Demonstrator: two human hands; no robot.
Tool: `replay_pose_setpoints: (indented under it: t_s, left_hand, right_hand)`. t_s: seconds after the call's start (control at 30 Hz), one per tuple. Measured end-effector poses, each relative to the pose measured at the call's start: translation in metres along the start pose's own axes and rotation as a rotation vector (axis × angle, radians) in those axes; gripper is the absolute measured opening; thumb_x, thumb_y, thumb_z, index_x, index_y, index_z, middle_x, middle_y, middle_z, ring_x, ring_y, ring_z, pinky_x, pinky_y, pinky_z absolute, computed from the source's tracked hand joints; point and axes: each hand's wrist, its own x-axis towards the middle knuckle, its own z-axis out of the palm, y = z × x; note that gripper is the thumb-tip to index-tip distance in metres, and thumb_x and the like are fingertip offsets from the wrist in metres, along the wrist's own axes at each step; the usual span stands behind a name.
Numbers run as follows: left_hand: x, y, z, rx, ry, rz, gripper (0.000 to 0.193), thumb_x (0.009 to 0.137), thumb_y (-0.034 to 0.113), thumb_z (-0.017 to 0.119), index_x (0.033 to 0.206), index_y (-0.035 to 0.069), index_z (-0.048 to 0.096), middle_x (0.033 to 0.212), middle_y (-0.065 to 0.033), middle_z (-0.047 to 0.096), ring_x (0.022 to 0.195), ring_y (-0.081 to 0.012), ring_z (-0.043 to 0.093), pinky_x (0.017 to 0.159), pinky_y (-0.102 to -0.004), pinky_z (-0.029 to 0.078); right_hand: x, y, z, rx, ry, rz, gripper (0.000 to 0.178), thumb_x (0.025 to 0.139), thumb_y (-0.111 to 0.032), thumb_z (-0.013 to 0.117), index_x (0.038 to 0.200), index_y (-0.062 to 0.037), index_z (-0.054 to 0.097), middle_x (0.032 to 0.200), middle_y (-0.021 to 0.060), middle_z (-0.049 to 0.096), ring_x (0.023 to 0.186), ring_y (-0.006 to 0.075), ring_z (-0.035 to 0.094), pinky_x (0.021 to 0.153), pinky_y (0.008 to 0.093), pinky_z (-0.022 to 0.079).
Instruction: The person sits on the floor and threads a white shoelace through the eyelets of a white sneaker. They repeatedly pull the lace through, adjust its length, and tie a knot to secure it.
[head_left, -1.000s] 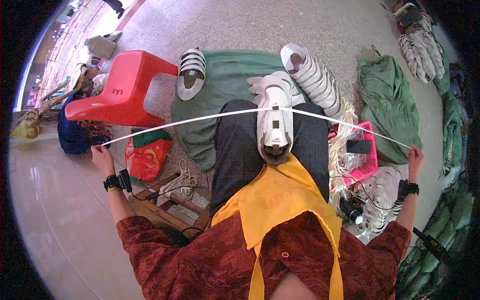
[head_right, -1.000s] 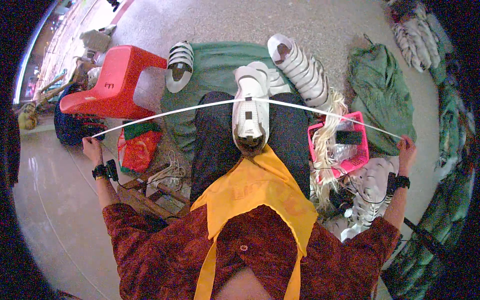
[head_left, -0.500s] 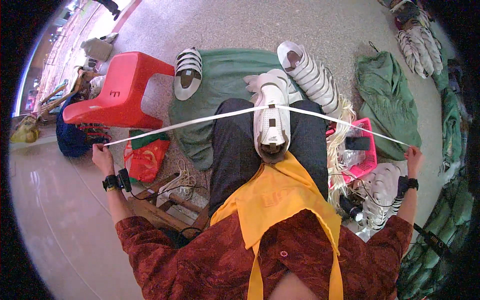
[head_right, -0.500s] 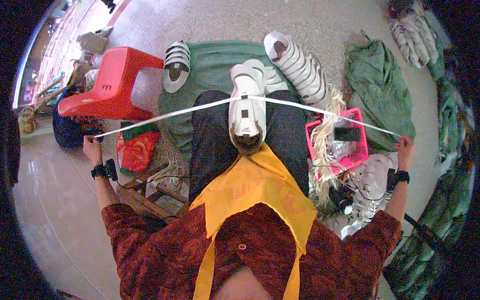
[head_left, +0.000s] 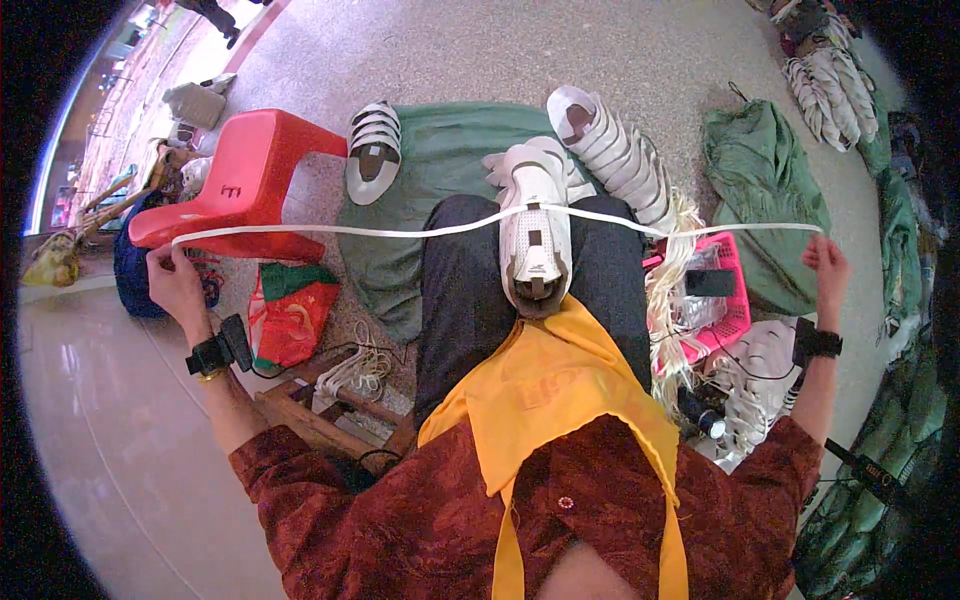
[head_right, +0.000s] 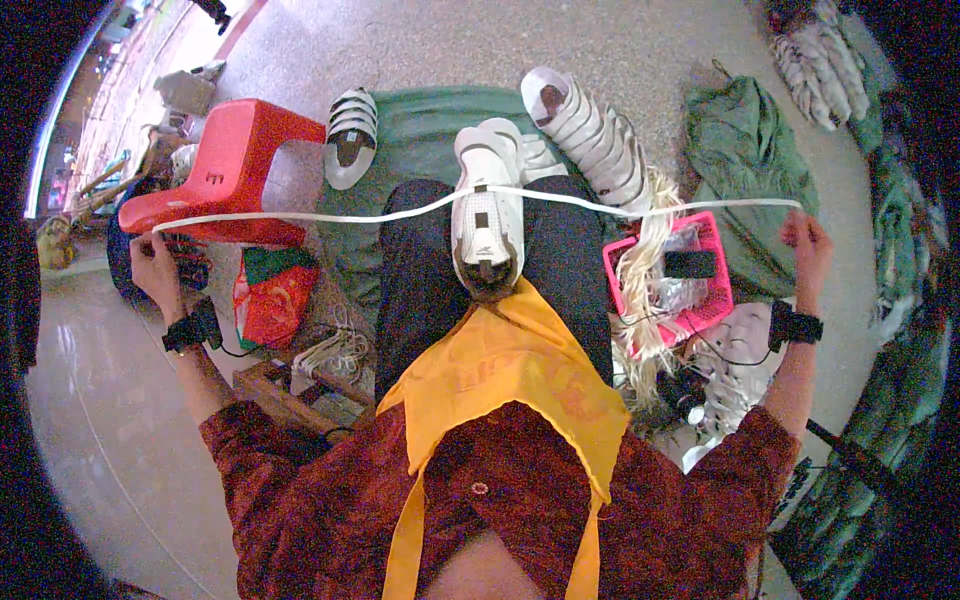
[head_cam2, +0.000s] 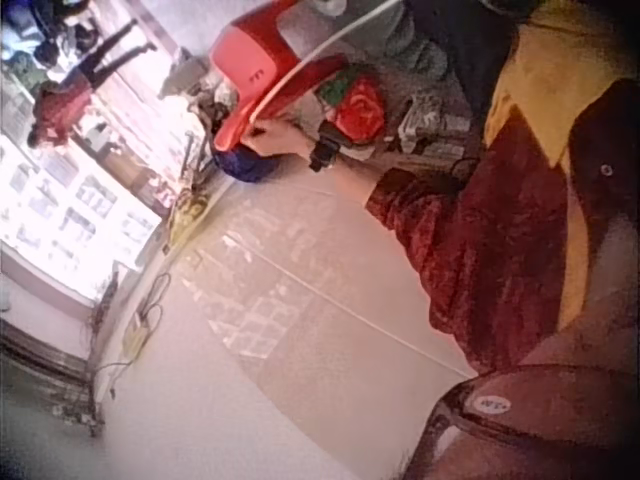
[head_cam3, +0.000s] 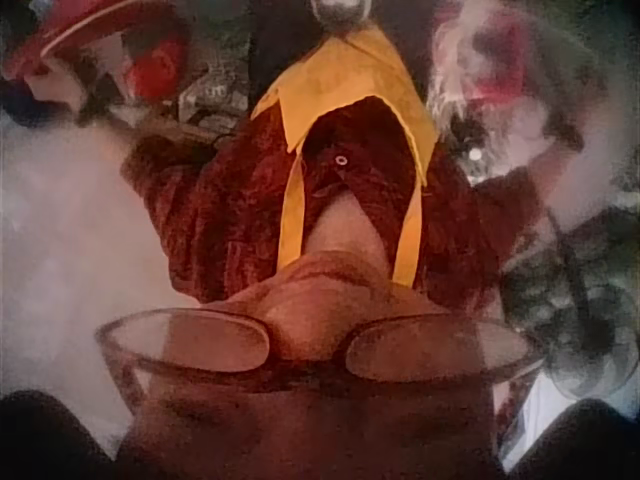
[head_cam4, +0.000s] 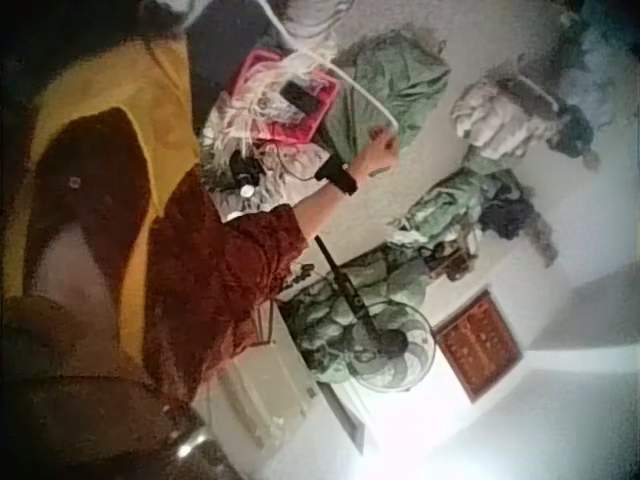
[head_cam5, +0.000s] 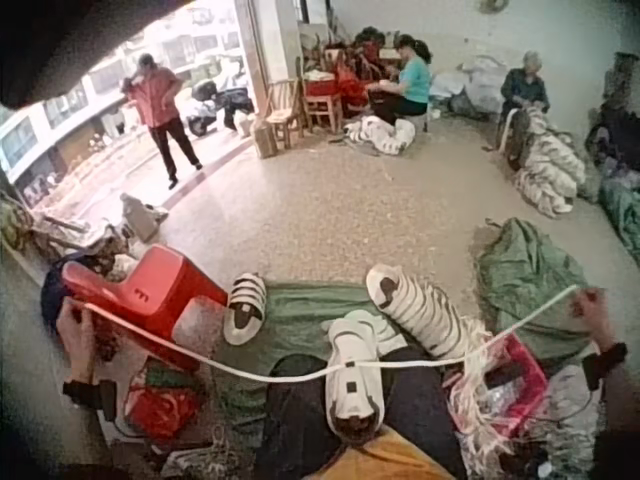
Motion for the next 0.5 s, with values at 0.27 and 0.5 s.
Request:
replay_pose_setpoints:
  t_s: [0.27,0.5]
  left_hand:
    - [-0.168,0.138,0.045,-0.605,-1.380,-0.172,0.013,0.089,0.013,0.074,0.087,0.003,0.067,0.079,0.0035,0.064,0.074,-0.0092,0.056,0.067,-0.0288,0.048]
    - [-0.201,0.260,0.055,-0.845,-0.986,0.164,0.008,0.089,0.001,0.068,0.087,0.001,0.060,0.102,-0.0069,0.074,0.083,-0.0205,0.064,0.072,-0.0337,0.052]
  right_hand:
    - [-0.140,-0.008,0.127,0.354,-0.459,0.502,0.030,0.101,-0.015,0.060,0.122,0.0041,0.067,0.104,0.0084,0.073,0.087,0.0152,0.069,0.081,0.0268,0.055]
    - [-0.184,-0.169,0.236,0.073,-0.782,0.036,0.020,0.099,-0.013,0.063,0.113,-0.0014,0.072,0.098,0.0093,0.070,0.081,0.0221,0.071,0.070,0.0321,0.057]
